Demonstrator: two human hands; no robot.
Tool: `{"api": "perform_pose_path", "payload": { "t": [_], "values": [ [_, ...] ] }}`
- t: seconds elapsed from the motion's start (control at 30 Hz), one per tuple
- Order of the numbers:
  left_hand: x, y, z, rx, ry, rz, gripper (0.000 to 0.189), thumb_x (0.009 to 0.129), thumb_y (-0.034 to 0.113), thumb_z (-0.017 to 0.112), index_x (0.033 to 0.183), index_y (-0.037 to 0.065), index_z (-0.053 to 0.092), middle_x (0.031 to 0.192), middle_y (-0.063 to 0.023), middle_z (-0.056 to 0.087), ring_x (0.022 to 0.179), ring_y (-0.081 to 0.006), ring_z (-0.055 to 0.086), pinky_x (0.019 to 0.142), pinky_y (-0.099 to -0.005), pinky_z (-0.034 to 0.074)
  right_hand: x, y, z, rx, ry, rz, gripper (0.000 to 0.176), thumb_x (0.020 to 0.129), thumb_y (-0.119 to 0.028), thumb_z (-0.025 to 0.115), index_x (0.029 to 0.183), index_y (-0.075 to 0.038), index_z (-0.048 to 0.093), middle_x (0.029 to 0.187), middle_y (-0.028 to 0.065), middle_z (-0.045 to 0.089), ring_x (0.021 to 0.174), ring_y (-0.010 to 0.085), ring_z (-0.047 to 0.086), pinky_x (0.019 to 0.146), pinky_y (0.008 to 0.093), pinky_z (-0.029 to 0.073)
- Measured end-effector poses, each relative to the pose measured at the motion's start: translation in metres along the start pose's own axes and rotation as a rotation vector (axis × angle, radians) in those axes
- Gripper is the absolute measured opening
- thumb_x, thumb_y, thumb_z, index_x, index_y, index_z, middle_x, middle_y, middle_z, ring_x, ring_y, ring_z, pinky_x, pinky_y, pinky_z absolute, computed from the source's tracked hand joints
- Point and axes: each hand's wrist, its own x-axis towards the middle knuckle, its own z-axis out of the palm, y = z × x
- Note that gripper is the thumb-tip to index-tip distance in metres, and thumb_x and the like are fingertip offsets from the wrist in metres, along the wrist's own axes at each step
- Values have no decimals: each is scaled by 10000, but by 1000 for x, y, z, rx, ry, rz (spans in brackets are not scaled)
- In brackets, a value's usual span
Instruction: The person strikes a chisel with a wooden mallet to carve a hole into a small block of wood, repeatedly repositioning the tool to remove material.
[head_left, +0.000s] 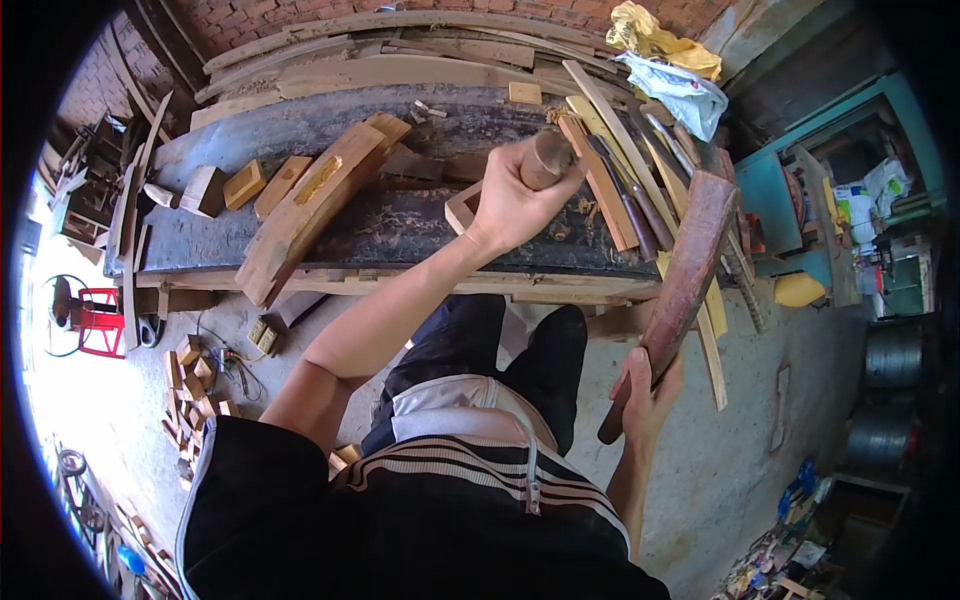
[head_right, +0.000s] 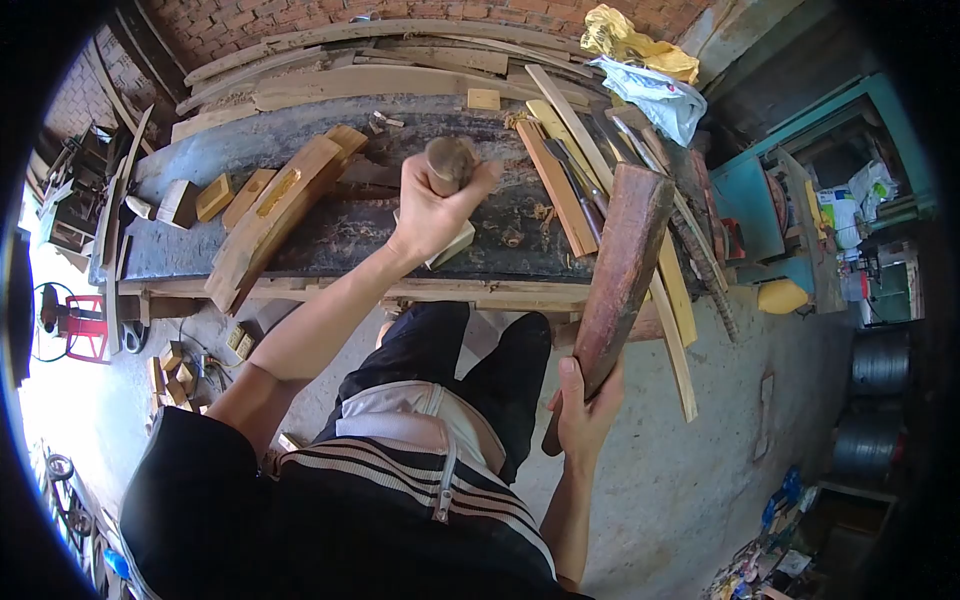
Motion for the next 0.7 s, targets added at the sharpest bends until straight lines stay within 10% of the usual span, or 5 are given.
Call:
{"api": "perform_pose_path", "payload": {
  "t": [0.2, 0.4, 0.5, 0.7],
  "values": [
    [-7, -2, 6, 40, -64, 29, 279, 892, 142, 742, 698, 38, 570, 635, 60, 534, 619, -22, 450, 550, -243, 392, 3, 5, -2, 1, -8, 24, 338, 956, -240, 605, 1145, 26, 520, 697, 51, 520, 447, 109, 463, 422, 261, 403],
    [-31, -20, 25, 273, -254, 203, 147, 709, 101, 745, 753, 64, 610, 610, -148, 564, 577, -347, 603, 534, -377, 466, 16, -18, -10, 84, 92, -250, 518, 937, -387, 582, 1130, 78, 464, 727, 87, 558, 490, 146, 529, 448, 277, 432],
    [-39, -27, 35, 367, -281, 221, 179, 676, 142, 769, 756, 93, 617, 624, -148, 581, 627, -370, 617, 552, -409, 477, 22, -34, -5, 347, 139, -449, 531, 948, -398, 513, 1166, 82, 446, 695, 89, 551, 493, 148, 522, 450, 273, 425],
    [-43, -34, 41, 470, -320, 185, 226, 631, 196, 774, 775, 120, 618, 622, -142, 579, 617, -373, 602, 555, -429, 470, 4, -13, -12, -278, -174, -78, 607, 940, -460, 496, 1233, 67, 424, 652, 102, 517, 496, 158, 473, 472, 267, 405]
  ]
}}
